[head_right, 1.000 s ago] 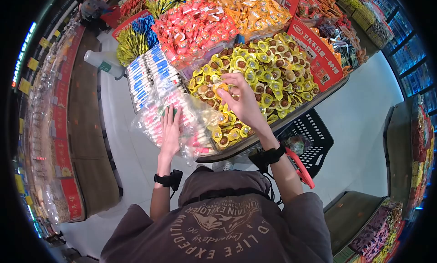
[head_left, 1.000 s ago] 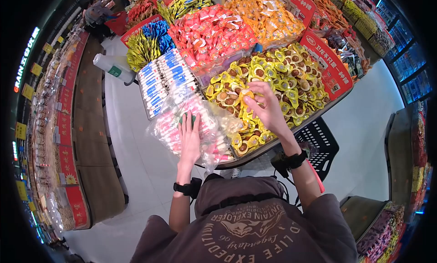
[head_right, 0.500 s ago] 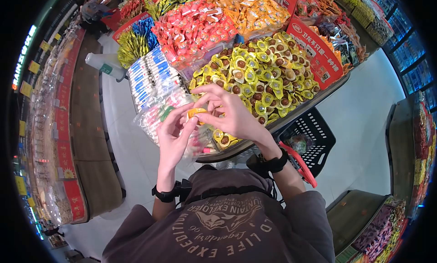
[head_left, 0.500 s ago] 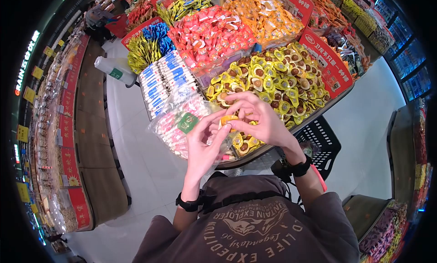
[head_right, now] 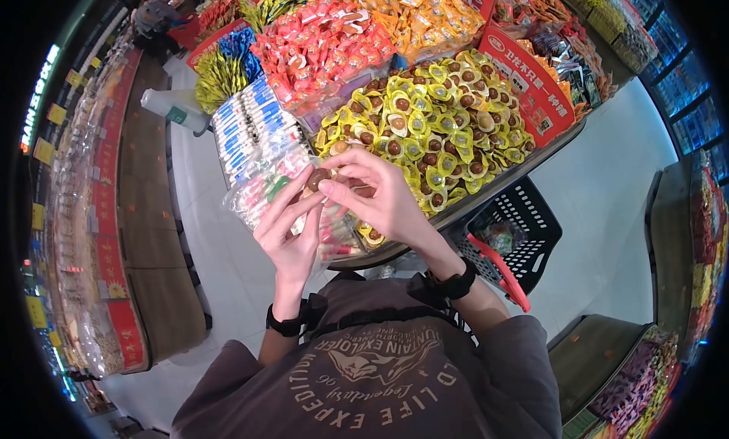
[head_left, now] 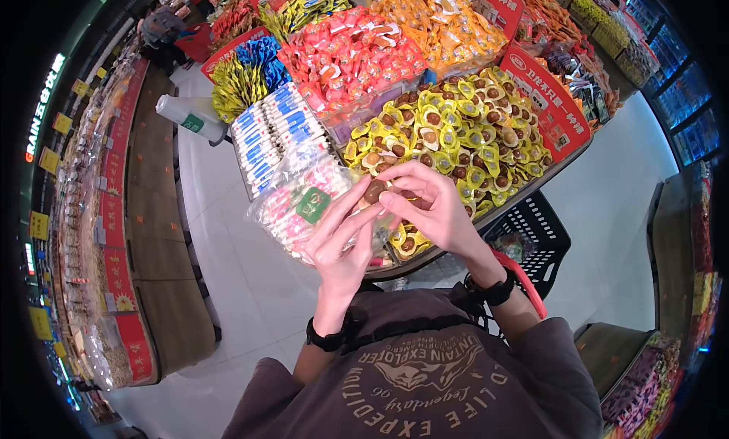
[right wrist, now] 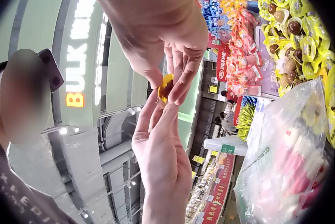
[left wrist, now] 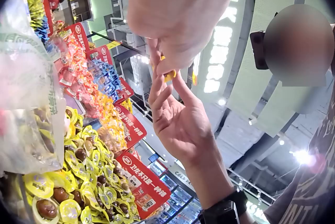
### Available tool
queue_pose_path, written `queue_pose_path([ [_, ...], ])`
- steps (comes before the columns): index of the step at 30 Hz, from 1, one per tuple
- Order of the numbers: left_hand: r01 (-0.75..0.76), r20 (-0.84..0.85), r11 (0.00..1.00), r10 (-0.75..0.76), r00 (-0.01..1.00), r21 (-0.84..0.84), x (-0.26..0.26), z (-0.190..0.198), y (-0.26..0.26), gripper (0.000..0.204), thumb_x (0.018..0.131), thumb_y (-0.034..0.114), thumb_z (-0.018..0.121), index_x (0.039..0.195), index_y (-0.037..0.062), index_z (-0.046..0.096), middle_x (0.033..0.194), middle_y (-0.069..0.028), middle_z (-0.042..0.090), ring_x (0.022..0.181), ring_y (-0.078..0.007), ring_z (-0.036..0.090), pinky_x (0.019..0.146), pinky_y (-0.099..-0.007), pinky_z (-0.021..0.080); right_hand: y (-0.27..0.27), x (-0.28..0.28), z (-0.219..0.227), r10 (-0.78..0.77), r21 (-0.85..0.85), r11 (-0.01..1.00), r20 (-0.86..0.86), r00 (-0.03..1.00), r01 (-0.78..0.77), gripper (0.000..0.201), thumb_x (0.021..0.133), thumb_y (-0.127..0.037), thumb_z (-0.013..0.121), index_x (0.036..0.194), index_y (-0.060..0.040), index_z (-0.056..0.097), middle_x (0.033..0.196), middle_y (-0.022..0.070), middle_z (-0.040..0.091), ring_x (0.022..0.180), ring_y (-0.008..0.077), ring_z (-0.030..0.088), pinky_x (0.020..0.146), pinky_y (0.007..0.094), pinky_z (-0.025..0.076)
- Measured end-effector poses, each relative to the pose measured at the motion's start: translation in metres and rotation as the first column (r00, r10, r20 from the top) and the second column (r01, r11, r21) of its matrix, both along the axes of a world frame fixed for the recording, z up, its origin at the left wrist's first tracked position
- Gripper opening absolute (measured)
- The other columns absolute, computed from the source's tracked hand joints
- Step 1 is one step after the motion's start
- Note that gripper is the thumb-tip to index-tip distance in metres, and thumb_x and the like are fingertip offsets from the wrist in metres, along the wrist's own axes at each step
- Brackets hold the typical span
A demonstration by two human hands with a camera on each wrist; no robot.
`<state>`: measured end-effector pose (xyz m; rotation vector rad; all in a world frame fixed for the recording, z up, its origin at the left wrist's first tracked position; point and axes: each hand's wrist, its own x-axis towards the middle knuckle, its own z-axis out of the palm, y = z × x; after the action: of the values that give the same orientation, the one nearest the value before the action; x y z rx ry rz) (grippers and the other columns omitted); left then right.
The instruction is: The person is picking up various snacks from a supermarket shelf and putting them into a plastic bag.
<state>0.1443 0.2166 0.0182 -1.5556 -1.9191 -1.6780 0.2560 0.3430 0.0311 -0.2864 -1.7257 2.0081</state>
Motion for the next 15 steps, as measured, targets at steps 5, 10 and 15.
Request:
queue_pose_path([
  [5,0.124,0.082,0.992,-0.127,0.989,0.033,0.004,0.006,-0.002,0.024,0.079,-0.01,0.066,0.102,-0.0039,0.065,0.12,-0.0236,0.063,0.114,-0.0306,0.062,0.093,-0.0365,0.051,0.002,0.005,0.006,-0.072,0.013,0.997,-0.033,0.997,0.072,0.029,0.092,-0.01,0.065,0.117,0.002,0.057,0.108,0.0086,0.064,0.091,0.0122,0.063,0.071,0.0255,0.056],
  [10,0.13,0.412,0.969,-0.209,0.887,0.211,0.014,0.006,0.003,0.023,0.084,-0.007,0.068,0.105,-0.0066,0.061,0.12,-0.0252,0.062,0.116,-0.0315,0.06,0.09,-0.0374,0.055,0.0,0.012,0.008,-0.101,0.204,0.971,-0.11,0.989,0.122,0.025,0.092,-0.004,0.062,0.115,0.0046,0.057,0.122,0.0138,0.058,0.093,0.0137,0.064,0.071,0.0268,0.056],
  [15,0.114,0.396,0.98,-0.17,0.902,0.162,0.014,0.014,0.002,0.03,0.08,-0.008,0.072,0.109,-0.0058,0.065,0.115,-0.0222,0.065,0.107,-0.0272,0.064,0.086,-0.0338,0.056,-0.008,0.02,0.017,-0.088,0.121,0.988,-0.052,0.995,0.094,0.029,0.092,0.0,0.061,0.121,-0.0006,0.059,0.12,0.0066,0.062,0.097,0.0102,0.062,0.079,0.0261,0.054],
])
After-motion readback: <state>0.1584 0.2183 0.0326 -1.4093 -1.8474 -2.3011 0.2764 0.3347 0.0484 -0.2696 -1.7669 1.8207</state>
